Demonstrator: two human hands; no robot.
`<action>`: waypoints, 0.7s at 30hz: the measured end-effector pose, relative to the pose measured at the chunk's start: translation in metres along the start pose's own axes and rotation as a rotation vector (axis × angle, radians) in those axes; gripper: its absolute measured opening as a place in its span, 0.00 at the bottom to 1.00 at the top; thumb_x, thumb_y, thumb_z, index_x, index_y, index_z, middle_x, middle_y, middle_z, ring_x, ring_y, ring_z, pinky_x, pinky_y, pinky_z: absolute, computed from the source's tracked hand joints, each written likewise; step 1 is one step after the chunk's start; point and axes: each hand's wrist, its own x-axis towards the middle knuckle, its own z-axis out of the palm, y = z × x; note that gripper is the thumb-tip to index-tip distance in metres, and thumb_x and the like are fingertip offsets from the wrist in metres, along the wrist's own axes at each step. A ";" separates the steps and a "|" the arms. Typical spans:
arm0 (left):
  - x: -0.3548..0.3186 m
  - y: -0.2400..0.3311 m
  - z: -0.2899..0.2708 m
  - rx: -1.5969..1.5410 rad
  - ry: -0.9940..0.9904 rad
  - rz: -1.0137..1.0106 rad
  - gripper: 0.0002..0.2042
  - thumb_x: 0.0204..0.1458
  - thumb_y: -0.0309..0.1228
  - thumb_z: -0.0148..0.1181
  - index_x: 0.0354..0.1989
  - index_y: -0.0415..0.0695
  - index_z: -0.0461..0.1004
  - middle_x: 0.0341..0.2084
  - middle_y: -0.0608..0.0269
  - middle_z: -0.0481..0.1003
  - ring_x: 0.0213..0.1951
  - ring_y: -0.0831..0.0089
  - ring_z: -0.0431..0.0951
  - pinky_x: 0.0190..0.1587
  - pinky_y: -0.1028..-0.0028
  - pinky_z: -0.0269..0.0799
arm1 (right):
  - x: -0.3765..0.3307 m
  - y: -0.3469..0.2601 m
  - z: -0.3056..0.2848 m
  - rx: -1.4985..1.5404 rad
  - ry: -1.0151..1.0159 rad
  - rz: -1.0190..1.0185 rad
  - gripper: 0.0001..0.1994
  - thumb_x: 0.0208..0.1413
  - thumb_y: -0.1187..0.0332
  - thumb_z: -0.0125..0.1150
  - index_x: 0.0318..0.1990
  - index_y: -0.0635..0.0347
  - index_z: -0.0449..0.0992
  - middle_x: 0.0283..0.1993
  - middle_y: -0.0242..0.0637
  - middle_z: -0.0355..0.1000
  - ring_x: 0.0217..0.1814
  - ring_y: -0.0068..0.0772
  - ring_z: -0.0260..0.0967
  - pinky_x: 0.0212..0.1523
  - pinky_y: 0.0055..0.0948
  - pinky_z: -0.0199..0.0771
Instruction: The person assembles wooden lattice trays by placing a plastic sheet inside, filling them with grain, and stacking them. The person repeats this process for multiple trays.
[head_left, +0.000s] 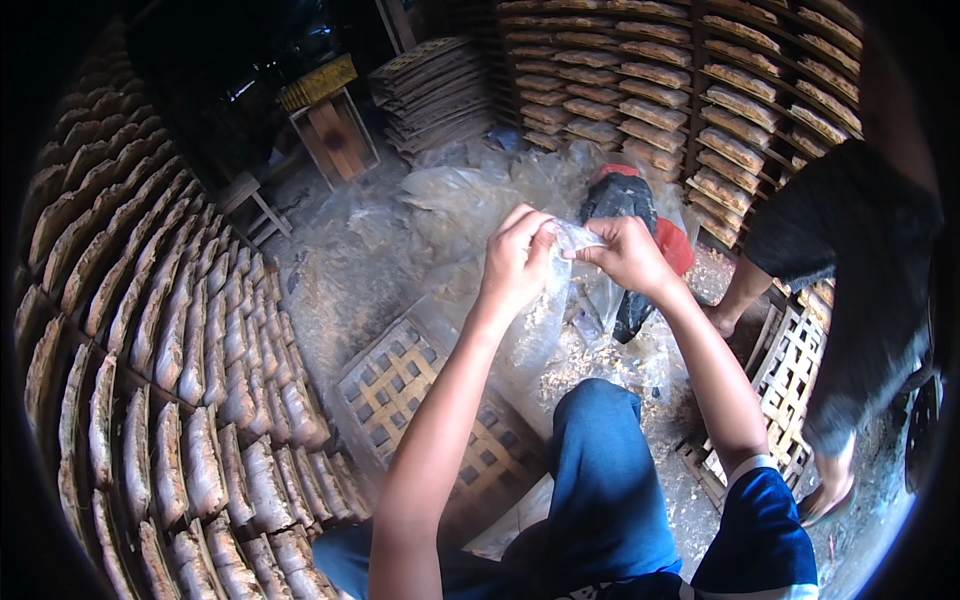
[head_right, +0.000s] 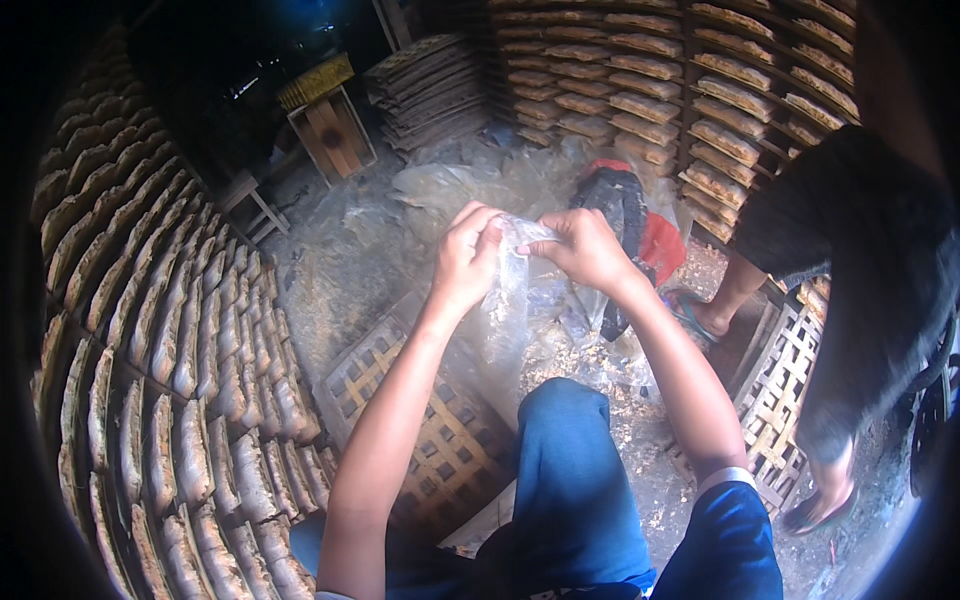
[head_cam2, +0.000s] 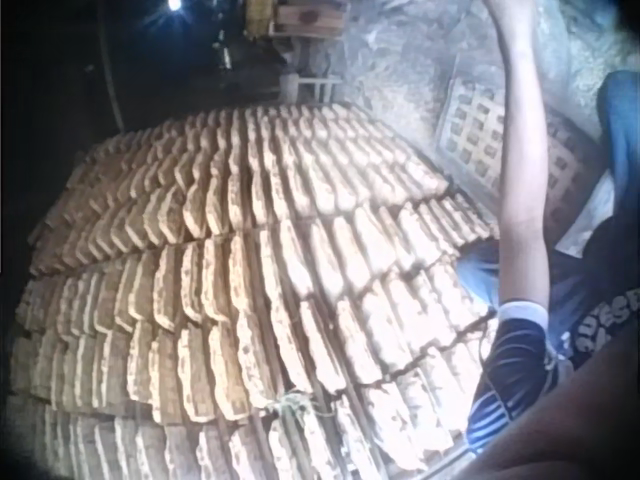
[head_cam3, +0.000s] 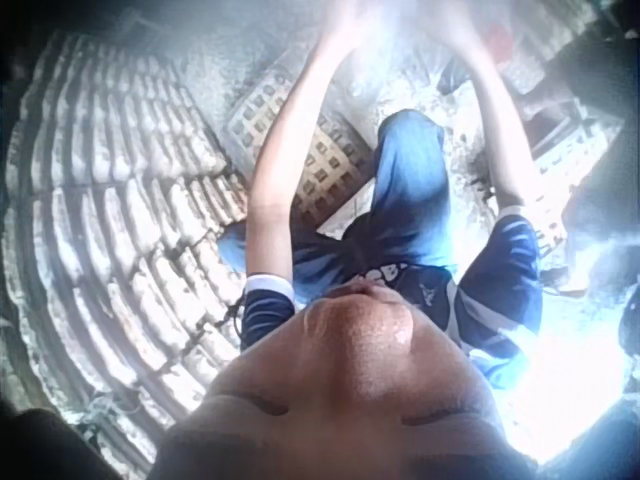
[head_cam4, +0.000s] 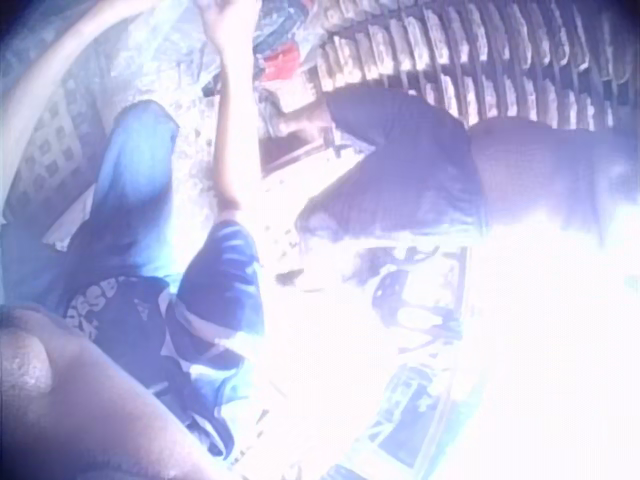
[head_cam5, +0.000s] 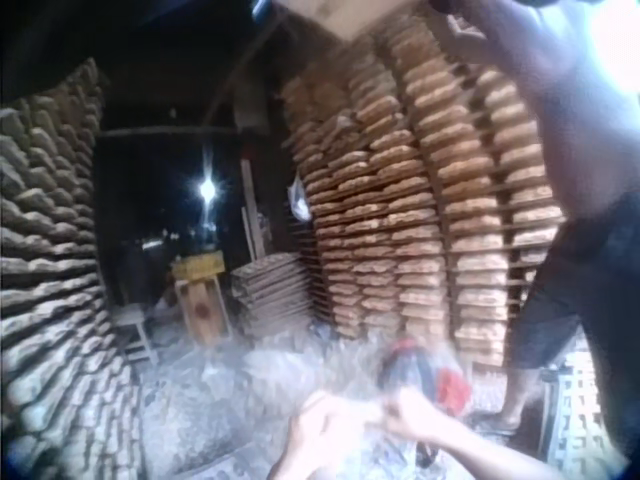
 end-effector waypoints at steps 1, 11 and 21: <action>-0.001 -0.001 0.001 0.002 -0.006 0.000 0.09 0.65 0.28 0.56 0.39 0.35 0.77 0.33 0.55 0.75 0.36 0.62 0.78 0.40 0.69 0.71 | -0.005 0.008 0.001 0.005 -0.011 0.037 0.16 0.53 0.57 0.74 0.36 0.62 0.84 0.25 0.52 0.74 0.28 0.55 0.74 0.33 0.42 0.72; -0.002 -0.013 0.013 0.029 0.041 -0.023 0.12 0.66 0.33 0.56 0.40 0.34 0.77 0.32 0.55 0.76 0.31 0.63 0.77 0.36 0.70 0.72 | -0.067 0.078 -0.014 -0.275 -0.029 0.267 0.16 0.51 0.55 0.75 0.39 0.57 0.85 0.23 0.50 0.75 0.28 0.51 0.75 0.35 0.44 0.73; -0.003 -0.033 0.014 -0.056 0.018 -0.283 0.12 0.68 0.34 0.54 0.40 0.36 0.77 0.24 0.57 0.79 0.28 0.74 0.78 0.35 0.71 0.72 | -0.149 0.156 -0.064 0.005 -0.027 0.553 0.17 0.51 0.57 0.78 0.34 0.65 0.85 0.24 0.34 0.77 0.27 0.21 0.68 0.33 0.27 0.70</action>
